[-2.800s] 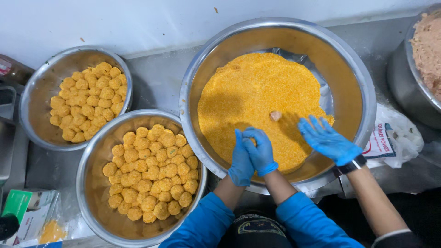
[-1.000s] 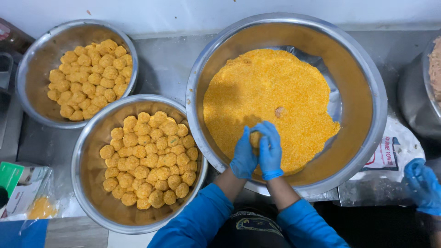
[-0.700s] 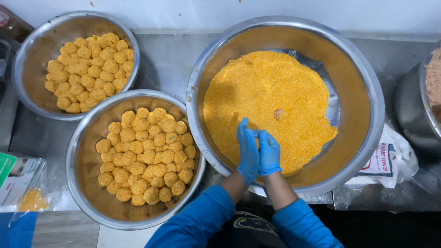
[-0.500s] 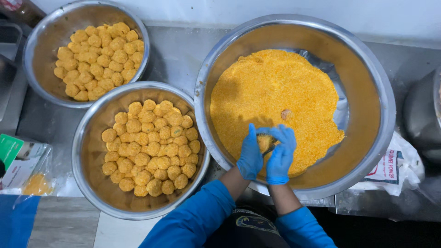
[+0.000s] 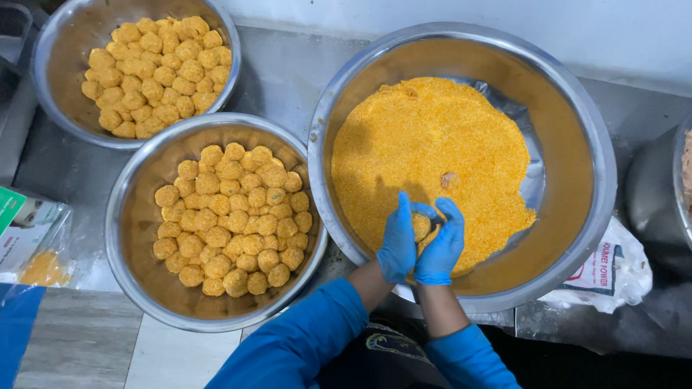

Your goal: The person rolls round food balls in a large bowl of orange breadcrumb coating by hand, turning and pressing each ball until coated, then places the coated balls into metal bowls alongside other finished balls. A second worker on the right scoops pale filling portions with a spoon onto the coating tray.

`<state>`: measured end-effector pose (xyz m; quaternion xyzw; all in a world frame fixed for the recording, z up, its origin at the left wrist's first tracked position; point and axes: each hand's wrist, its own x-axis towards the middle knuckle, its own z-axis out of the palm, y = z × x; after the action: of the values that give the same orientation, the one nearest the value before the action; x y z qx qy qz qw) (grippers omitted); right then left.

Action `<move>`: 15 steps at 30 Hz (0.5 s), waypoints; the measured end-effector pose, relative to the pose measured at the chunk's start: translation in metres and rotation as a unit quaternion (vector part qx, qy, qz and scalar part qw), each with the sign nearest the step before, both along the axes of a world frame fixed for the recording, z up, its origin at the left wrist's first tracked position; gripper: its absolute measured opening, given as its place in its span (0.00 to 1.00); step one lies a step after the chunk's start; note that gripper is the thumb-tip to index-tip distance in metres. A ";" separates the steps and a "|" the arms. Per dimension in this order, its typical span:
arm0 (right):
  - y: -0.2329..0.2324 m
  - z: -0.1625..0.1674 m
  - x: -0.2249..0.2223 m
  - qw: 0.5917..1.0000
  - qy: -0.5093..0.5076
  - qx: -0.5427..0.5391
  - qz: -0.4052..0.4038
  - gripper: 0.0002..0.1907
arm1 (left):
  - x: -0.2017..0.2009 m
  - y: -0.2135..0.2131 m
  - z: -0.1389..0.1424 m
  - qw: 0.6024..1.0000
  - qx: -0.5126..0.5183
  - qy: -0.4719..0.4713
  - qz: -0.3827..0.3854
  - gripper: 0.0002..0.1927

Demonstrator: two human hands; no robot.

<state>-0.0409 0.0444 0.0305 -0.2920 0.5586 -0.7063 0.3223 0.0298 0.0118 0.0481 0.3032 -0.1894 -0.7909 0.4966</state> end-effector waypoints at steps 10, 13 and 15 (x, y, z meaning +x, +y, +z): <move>-0.001 0.015 0.015 0.953 0.288 -0.065 0.069 0.26 | 0.006 0.001 0.005 1.000 -0.001 -0.015 0.012 0.31; 0.002 0.025 0.013 0.990 0.103 0.048 -0.082 0.28 | 0.008 0.004 0.007 0.996 -0.059 -0.062 0.024 0.39; 0.001 0.027 0.011 0.953 -0.252 0.157 -0.058 0.30 | 0.008 0.008 0.007 0.952 -0.234 -0.178 0.079 0.33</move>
<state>-0.0301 0.0457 0.0579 -0.0173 0.5788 -0.6776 0.4533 0.0378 0.0199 0.0548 0.3285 -0.4300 -0.6155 0.5730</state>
